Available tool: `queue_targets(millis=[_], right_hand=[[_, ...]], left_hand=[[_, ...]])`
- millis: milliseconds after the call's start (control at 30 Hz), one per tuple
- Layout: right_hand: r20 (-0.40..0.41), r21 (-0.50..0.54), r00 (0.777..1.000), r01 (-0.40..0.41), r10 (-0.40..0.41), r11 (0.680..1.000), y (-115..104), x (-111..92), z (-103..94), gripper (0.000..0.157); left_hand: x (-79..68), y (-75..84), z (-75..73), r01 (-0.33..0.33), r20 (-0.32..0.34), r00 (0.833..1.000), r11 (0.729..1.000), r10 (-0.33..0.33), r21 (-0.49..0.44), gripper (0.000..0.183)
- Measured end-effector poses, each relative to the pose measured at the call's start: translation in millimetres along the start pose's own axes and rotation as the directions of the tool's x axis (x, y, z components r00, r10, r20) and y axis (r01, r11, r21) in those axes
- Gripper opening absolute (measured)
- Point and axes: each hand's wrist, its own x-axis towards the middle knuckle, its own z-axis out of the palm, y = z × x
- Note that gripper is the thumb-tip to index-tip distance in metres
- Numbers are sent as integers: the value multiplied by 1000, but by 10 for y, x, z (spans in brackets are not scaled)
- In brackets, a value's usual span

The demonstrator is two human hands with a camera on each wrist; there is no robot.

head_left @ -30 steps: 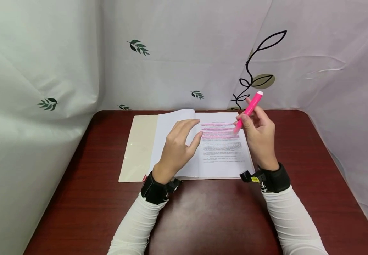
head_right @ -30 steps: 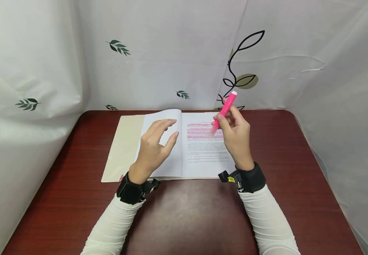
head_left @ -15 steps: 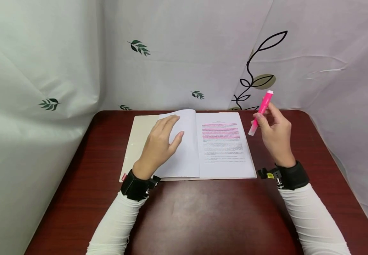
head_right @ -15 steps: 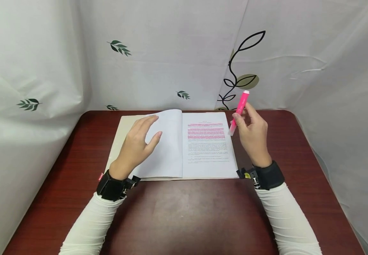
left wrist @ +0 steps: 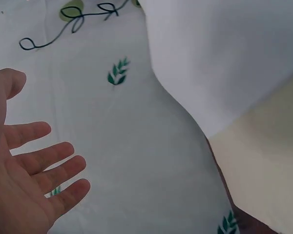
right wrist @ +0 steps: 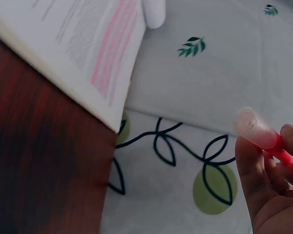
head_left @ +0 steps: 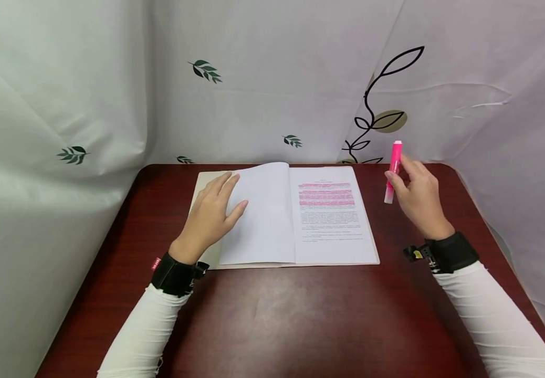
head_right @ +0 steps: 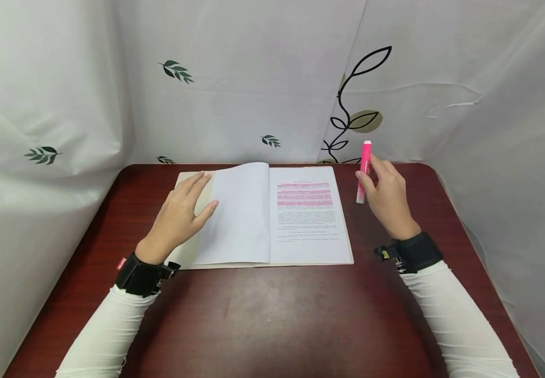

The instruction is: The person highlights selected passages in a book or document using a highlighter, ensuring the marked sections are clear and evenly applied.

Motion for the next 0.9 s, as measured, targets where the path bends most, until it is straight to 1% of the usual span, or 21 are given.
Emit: queue_targets(millis=[133,267,367,467,567,667,800,900], right_hand=[[61,-51,998,-15,18,999,108,-6,-16,45],[117,-97,992,-32,43,995,204,-18,-13,50],[166,-134,984,-41,63,990,280,-31,-2,52],[221,-161,971,-56,91,985,356,-45,1,51],[280,-179,952,-76,125,981,428,-52,3,50],[337,-203,929,-90,156,975,501,-54,15,48],[414,-250,885,-113,211,962,596,-64,38,49],[456,-285,856,-120,245,951,664,-80,47,49]], left_hand=[[-84,-161,1,54,51,997,998,-55,26,62],[-158,-306,9,96,86,991,994,-100,54,63],[-198,-399,14,119,112,986,990,-126,69,63],[-237,-483,20,155,148,975,986,-163,69,64],[-276,-571,43,196,193,959,978,-207,71,65],[-319,-652,61,238,242,938,968,-250,77,67],[-370,-742,66,285,297,908,955,-297,83,70],[-407,-788,46,328,330,883,942,-334,76,74]])
